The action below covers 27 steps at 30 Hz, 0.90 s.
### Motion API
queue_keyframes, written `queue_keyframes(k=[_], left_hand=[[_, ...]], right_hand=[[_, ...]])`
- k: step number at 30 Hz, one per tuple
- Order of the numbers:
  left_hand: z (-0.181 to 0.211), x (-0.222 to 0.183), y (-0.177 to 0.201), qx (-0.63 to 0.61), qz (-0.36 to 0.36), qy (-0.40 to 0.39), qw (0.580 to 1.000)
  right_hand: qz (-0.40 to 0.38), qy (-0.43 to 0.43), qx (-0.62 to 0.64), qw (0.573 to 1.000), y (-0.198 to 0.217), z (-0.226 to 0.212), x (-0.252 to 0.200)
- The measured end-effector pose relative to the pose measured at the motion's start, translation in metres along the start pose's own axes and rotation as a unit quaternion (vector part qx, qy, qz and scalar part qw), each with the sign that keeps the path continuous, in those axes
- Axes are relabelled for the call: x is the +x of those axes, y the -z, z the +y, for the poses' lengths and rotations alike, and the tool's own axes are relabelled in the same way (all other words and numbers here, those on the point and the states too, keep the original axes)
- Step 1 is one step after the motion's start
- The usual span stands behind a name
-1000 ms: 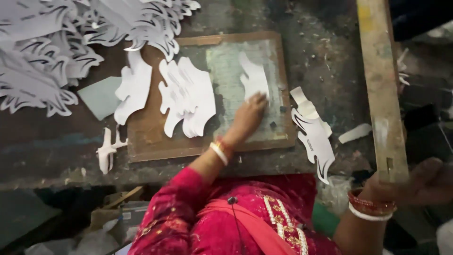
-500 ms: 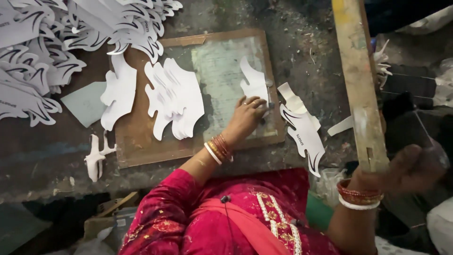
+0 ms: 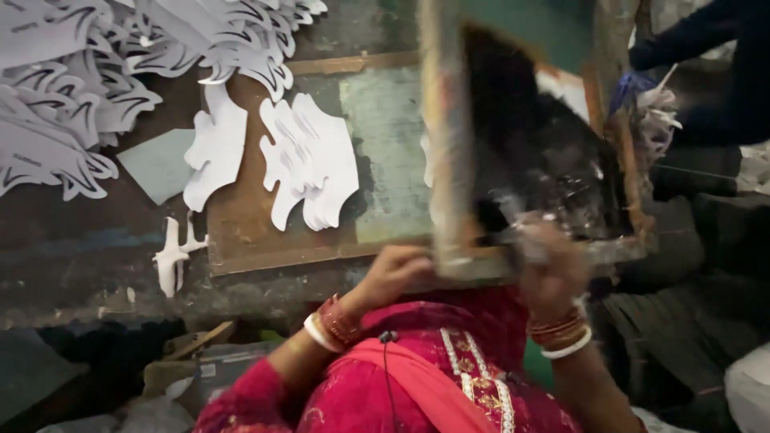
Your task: Screen printing designs onto white shoe components using a screen frame and squeegee.
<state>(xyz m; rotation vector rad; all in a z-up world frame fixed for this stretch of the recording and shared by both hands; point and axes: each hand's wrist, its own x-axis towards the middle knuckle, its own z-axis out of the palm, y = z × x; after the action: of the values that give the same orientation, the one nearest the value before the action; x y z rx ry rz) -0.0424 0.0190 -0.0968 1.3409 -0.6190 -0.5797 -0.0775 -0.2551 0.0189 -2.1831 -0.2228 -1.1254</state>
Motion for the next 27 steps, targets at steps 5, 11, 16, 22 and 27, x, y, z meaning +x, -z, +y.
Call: queue_keyframes(k=[5, 11, 16, 22, 27], left_hand=[[0.061, -0.017, 0.004, 0.299, 0.190, 0.200, 0.914], [0.020, -0.020, 0.011, 0.491, 0.139, 0.219, 0.832], [0.024, -0.015, 0.013, 0.486, 0.142, 0.240, 0.828], [0.013, -0.014, 0.023, 0.492, 0.099, 0.261, 0.825], [0.036, -0.012, 0.017, 0.459, 0.134, 0.262, 0.839]], right_hand=[[-0.336, 0.059, 0.012, 0.940, -0.080, 0.013, 0.051], [-0.444, 0.020, -0.072, 0.893, -0.193, 0.075, 0.143], [-0.443, 0.012, -0.043, 0.895, -0.212, 0.094, 0.137], [-0.422, -0.027, 0.030, 0.906, -0.109, 0.021, 0.045], [-0.411, 0.034, -0.005, 0.911, -0.045, -0.009, -0.010]])
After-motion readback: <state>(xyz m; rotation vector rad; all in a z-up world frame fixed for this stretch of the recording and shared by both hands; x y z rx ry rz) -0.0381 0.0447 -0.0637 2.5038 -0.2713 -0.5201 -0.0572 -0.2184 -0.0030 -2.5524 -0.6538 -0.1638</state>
